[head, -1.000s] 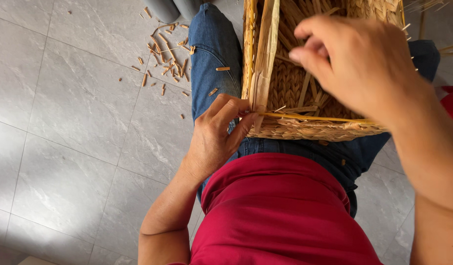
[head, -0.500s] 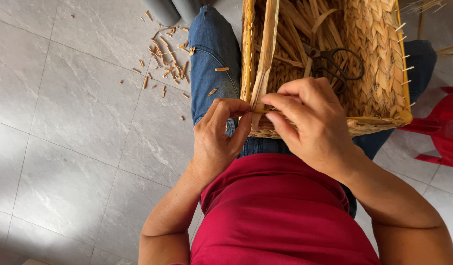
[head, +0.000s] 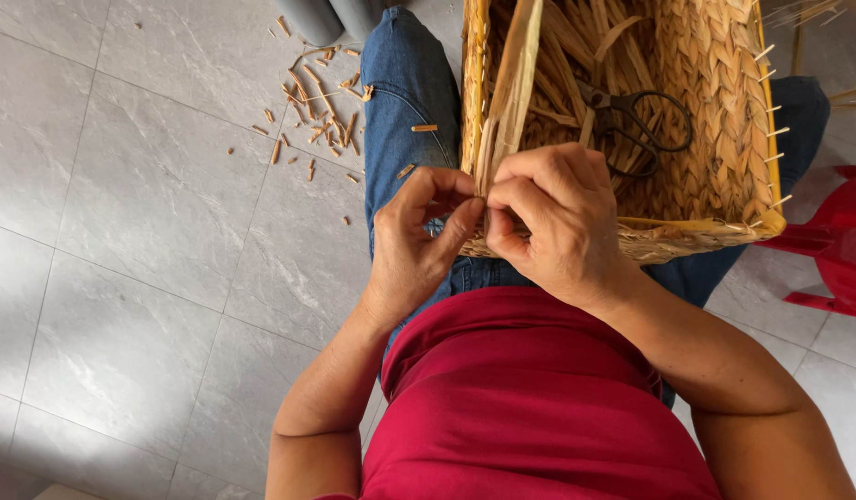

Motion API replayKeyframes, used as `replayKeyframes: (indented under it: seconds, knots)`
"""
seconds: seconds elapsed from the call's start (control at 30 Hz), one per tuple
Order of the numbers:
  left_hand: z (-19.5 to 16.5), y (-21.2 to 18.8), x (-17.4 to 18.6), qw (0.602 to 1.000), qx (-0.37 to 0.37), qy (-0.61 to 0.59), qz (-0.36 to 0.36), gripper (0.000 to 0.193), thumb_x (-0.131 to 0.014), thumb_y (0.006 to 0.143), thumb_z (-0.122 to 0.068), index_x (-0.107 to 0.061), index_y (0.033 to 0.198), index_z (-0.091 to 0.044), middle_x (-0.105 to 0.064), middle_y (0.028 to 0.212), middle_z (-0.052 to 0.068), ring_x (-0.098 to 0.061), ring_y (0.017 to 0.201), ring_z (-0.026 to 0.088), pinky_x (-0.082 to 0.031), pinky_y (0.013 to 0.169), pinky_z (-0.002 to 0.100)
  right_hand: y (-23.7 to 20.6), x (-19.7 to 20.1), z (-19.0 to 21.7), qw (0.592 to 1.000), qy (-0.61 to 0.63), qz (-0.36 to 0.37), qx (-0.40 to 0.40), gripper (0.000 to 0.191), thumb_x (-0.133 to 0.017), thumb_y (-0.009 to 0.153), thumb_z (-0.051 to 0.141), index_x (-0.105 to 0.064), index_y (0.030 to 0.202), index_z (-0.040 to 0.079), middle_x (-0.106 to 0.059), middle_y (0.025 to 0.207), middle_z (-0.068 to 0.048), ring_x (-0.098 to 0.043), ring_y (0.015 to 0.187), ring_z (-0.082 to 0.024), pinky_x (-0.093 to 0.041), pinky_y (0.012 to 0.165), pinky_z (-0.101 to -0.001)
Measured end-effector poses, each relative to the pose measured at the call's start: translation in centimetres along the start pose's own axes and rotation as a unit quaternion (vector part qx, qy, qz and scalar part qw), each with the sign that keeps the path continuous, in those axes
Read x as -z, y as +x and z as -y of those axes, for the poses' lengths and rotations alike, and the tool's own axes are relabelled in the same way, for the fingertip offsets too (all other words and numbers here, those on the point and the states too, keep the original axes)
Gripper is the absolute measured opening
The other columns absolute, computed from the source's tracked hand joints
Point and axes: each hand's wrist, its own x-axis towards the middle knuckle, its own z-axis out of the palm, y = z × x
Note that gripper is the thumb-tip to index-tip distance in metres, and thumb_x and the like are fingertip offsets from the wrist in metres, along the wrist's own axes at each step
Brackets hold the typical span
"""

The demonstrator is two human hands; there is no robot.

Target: The person sits on the floor with a woven water-hyacinth basket on their lap and weaves a split cane strip along the basket's rim, tucking and folding the strip around the edge. They use scissors to trim the strip and press the weave tight as they work around the rim.

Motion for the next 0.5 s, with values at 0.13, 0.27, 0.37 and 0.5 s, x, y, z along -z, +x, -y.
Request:
replayKeyframes:
  seconds: [0.13,0.27,0.37,0.5]
  knots:
    - [-0.1,0.0,0.3,0.999,-0.026,0.041,0.008,0.011,-0.071,0.099,-0.005,-0.065,0.108,0.001,-0.065,0.103,0.008,-0.073,0.093,0.016,-0.061,0.085,0.028,-0.6,0.9,0.0,0.999,0.031,-0.006,0.023,0.018,-0.082,0.089,0.009,-0.066,0.097,0.012,-0.058,0.115,-0.003,-0.059,0.108,-0.023,-0.043,0.108,-0.0477]
    - [-0.2,0.1,0.8,0.997,-0.028,0.069,0.027,0.01,-0.071,0.1,-0.005,-0.067,0.107,0.001,-0.063,0.102,0.009,-0.069,0.089,0.017,-0.059,0.081,0.028,-2.2,1.9,0.3,0.998,-0.005,0.021,0.05,0.026,-0.088,0.09,0.018,-0.076,0.112,0.013,-0.056,0.122,-0.003,-0.056,0.112,-0.025,-0.035,0.116,-0.0501]
    - [-0.3,0.2,0.7,0.997,-0.014,0.062,0.037,0.01,-0.069,0.101,-0.006,-0.067,0.107,0.002,-0.062,0.102,0.009,-0.069,0.088,0.017,-0.059,0.079,0.028,-3.2,1.1,0.2,0.997,-0.048,0.018,0.05,0.024,-0.089,0.091,0.016,-0.078,0.112,0.02,-0.06,0.118,-0.001,-0.054,0.11,-0.021,-0.032,0.117,-0.0461]
    - [-0.3,-0.1,0.4,0.998,-0.011,0.058,0.027,0.01,-0.069,0.101,-0.007,-0.066,0.107,0.001,-0.062,0.101,0.009,-0.07,0.088,0.017,-0.059,0.08,0.028,-3.9,0.0,-0.3,0.997,0.01,-0.026,0.072,0.016,-0.086,0.091,0.017,-0.075,0.101,0.022,-0.067,0.107,0.007,-0.057,0.103,-0.017,-0.033,0.111,-0.0428]
